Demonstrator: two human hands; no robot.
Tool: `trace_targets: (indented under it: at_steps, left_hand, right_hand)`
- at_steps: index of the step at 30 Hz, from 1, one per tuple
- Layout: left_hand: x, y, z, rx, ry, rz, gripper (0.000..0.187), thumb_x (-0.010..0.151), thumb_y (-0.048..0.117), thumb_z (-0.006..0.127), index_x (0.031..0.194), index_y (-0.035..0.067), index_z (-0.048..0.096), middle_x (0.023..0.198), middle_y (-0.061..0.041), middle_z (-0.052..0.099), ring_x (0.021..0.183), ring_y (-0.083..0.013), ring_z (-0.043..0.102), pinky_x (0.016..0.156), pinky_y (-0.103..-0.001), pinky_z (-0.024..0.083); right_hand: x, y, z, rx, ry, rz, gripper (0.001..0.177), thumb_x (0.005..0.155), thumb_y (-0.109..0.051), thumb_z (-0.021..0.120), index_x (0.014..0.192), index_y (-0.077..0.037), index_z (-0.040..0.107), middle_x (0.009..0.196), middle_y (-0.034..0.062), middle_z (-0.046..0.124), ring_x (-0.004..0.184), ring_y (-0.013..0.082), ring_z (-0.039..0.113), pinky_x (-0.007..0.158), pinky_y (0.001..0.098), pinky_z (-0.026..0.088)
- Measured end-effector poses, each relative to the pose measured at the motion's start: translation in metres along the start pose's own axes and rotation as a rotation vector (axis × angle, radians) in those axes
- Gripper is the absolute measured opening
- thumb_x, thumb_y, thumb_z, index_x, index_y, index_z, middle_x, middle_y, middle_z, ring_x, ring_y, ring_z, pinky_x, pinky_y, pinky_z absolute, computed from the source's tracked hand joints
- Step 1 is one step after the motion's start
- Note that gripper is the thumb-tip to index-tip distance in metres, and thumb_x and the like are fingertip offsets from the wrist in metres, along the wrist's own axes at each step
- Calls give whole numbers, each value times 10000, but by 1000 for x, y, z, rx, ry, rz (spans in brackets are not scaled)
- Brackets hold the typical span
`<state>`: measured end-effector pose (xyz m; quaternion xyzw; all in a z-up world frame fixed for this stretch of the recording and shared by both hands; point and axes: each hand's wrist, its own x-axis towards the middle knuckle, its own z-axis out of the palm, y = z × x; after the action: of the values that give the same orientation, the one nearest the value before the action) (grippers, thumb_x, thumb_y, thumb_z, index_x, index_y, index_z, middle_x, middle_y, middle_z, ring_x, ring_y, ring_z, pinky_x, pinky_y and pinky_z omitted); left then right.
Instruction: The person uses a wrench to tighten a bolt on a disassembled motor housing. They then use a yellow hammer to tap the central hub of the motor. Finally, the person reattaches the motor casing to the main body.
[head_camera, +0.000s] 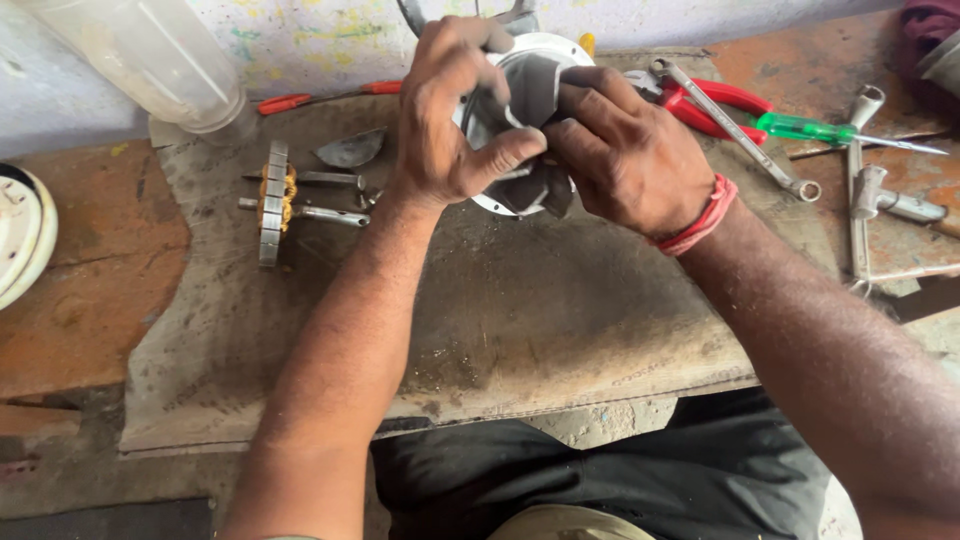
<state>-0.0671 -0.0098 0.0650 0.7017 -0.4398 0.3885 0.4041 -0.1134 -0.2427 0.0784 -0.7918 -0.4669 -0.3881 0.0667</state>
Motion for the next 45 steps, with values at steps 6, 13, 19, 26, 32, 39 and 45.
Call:
trace_targets:
  at_steps: [6,13,19,26,32,39,45]
  left_hand:
    - [6,11,0,18,-99,-46,374,880,360,715,987,3,739,1172,-155,669,1160,-318,615,1116,-555,382]
    - [-9,0,5,28,-66,-68,350,902,379,796,775,69,693,1234,-101,660,1239,-290,576,1155,-467,457]
    - [-12,-2,2,7,-59,-104,340,850,364,795,720,69,685,1253,-97,654,1234,-276,578,1173,-482,423]
    - [-15,-4,3,-33,-43,-116,346,854,387,788,724,76,712,1240,-98,651,1242,-273,589,1217,-511,373]
    - [-14,-6,4,-48,-32,-123,344,840,387,786,708,83,697,1231,-104,659,1222,-264,599,1226,-523,368]
    - [-14,-6,3,-37,-30,-117,337,855,385,776,722,83,708,1245,-105,659,1268,-264,607,1249,-539,332]
    - [-15,-8,5,-40,-13,-118,349,841,398,767,702,85,701,1223,-102,663,1236,-257,604,1231,-528,369]
  right_hand:
    - [-5,7,4,81,24,-7,310,914,-46,780,1210,13,711,1292,172,677,1243,342,657,850,384,619]
    - [0,-9,-5,167,102,79,359,897,-64,807,1235,-2,704,1365,183,647,1296,397,608,1052,466,559]
    - [-49,-12,-14,79,224,363,361,809,72,792,1152,9,699,1256,196,667,1213,382,621,1016,483,512]
    - [-187,120,-34,-340,-394,770,218,927,-132,743,1145,-115,744,1033,162,737,939,357,706,915,462,548]
    - [-230,170,-5,-377,-663,729,369,723,-251,812,1081,-162,793,958,153,768,883,344,733,838,500,568]
    - [-207,162,0,-427,-365,679,181,976,-143,710,1134,-59,687,983,204,718,896,324,694,807,445,551]
    - [-133,111,16,-148,-333,781,307,915,-194,762,1151,2,744,875,245,735,810,409,708,834,485,562]
